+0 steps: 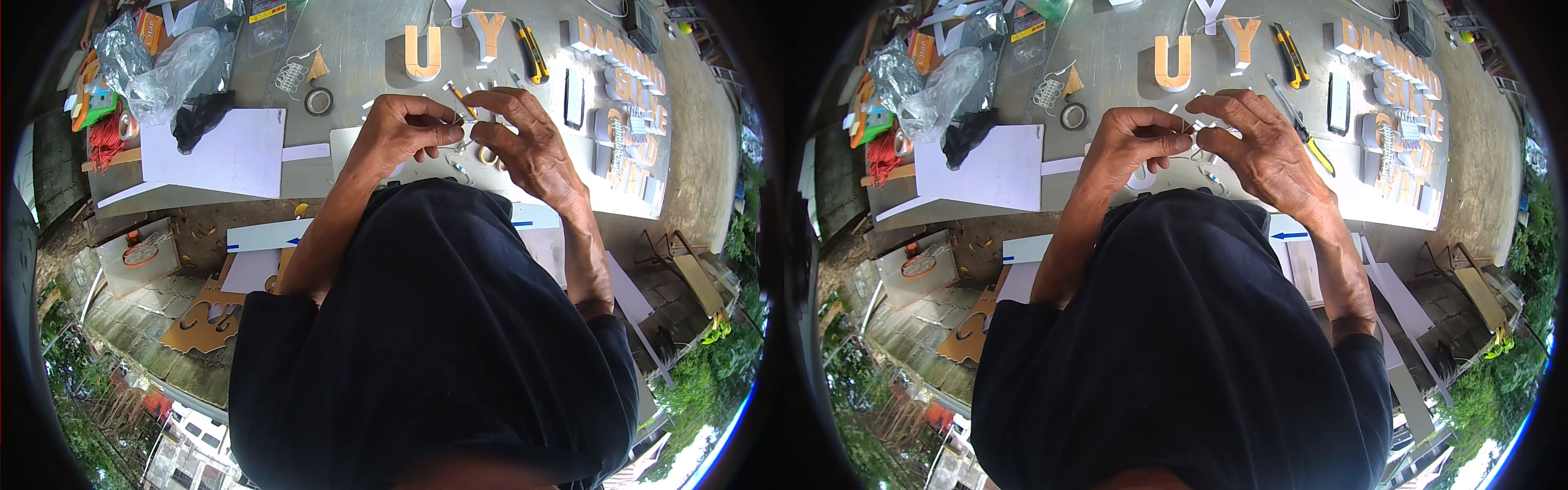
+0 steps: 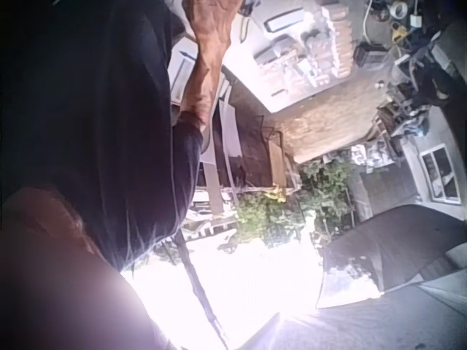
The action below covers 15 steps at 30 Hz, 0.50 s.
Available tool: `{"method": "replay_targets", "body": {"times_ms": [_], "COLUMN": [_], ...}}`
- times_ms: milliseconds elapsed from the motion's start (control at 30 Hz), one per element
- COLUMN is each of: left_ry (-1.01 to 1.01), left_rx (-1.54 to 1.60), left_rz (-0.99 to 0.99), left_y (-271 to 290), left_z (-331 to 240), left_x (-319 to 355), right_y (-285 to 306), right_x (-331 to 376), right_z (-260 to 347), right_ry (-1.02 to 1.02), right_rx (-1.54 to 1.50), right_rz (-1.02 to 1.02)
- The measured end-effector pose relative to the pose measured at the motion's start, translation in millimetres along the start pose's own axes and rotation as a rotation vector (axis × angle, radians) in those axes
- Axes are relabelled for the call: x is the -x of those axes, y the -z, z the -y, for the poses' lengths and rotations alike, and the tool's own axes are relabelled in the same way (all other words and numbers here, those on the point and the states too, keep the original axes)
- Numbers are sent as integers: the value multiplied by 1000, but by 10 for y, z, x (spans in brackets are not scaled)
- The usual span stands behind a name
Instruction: Assembling LED lighting components and wiring into sign letters on a workshop table.
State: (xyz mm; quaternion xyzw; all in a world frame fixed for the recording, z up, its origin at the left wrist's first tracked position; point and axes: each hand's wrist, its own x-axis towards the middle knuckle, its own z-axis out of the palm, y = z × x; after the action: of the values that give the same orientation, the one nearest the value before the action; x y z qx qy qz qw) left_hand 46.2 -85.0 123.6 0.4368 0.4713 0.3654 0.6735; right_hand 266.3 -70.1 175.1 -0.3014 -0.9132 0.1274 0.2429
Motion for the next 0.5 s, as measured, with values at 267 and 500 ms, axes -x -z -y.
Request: {"method": "replay_targets", "body": {"times_ms": [267,500], "left_ry": [-15,11], "left_rx": [-14,293], "left_rz": [79,64], "left_y": [-56,-84], "left_z": [72,182], "left_x": [24,-20], "right_y": [-66,-88], "right_x": [79,121], "right_z": [-36,19], "right_ry": [17,-40], "right_rx": [-40,-180], "right_rz": [56,23]}}
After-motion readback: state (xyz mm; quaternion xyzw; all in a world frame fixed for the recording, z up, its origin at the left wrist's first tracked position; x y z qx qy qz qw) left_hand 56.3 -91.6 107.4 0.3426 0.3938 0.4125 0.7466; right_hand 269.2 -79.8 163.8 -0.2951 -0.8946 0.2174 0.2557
